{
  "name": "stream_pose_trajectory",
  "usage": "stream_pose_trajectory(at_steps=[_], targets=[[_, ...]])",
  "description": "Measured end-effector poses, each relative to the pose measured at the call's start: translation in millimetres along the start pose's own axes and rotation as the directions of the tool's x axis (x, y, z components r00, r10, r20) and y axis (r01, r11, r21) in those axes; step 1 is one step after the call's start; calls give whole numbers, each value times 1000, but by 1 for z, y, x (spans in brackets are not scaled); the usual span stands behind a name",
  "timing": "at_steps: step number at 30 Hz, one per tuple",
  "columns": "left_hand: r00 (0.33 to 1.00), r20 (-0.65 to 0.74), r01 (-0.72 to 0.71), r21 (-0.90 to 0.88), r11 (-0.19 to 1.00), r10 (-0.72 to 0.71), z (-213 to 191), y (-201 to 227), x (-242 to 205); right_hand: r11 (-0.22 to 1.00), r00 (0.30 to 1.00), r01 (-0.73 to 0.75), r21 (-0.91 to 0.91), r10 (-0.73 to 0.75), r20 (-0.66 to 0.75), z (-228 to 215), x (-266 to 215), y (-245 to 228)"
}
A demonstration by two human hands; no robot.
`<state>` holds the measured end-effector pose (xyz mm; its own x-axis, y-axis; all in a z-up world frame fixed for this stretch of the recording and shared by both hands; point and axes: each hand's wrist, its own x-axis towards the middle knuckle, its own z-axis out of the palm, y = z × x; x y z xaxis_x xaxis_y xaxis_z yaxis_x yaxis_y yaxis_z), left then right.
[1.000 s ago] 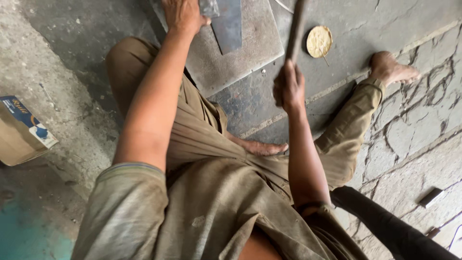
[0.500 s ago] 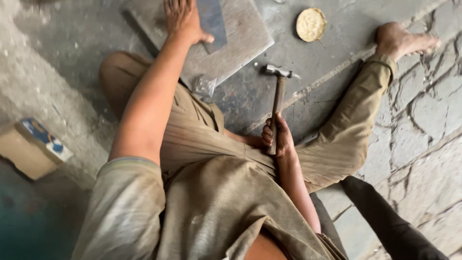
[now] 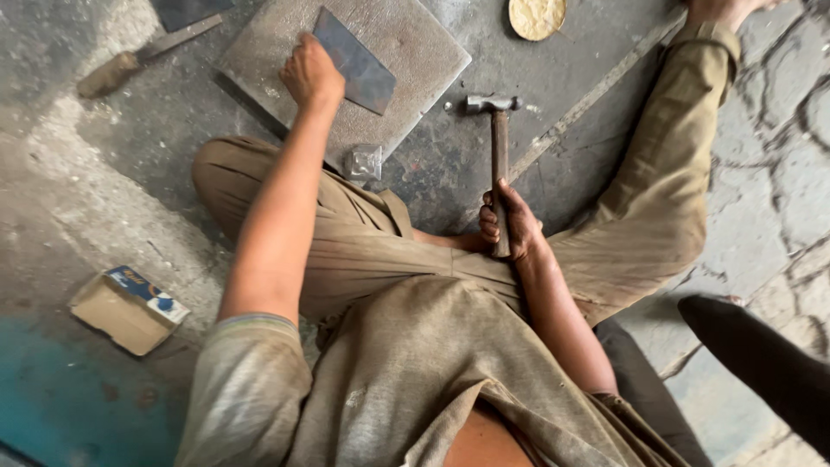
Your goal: The person sits on the floor and repeatedly hammers a small metal piece placed on a larger metal plate. They use a hammer in their right hand and hold the metal piece with their left hand, occasionally adjusting its position.
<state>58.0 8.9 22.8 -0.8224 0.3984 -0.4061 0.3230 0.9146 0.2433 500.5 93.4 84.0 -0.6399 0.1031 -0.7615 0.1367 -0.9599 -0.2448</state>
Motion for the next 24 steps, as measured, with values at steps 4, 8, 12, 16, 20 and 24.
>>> stream_pose_trajectory(at_steps=[4, 8, 12, 16, 20, 24], targets=[[974, -46, -222, -6, 975, 222, -11, 5, -13, 1000, 1000, -8, 19, 8, 3, -5, 1, 5], [867, 146, -499, 262, 826, 477, -45, -3, -6, 1000, 1000, 1, 8, -1, -6, -7, 2, 3], [734, 238, -676, 348, 649, 637, -61, -15, 7, 1000, 1000, 9, 19, -9, -26, -7, 4, 7], [587, 222, -793, 355, 496, 779, -59, -15, 21, 1000, 1000, 25, 3, -25, -18, -7, 4, 8], [681, 258, -711, 458, 534, 685, -65, -20, 24, 999, 998, 45, -21, -45, -35, -2, 3, 7], [827, 181, -535, 545, 646, 532, -72, -30, 5, 999, 997, 40, 4, -40, -60, 2, 1, 6]])
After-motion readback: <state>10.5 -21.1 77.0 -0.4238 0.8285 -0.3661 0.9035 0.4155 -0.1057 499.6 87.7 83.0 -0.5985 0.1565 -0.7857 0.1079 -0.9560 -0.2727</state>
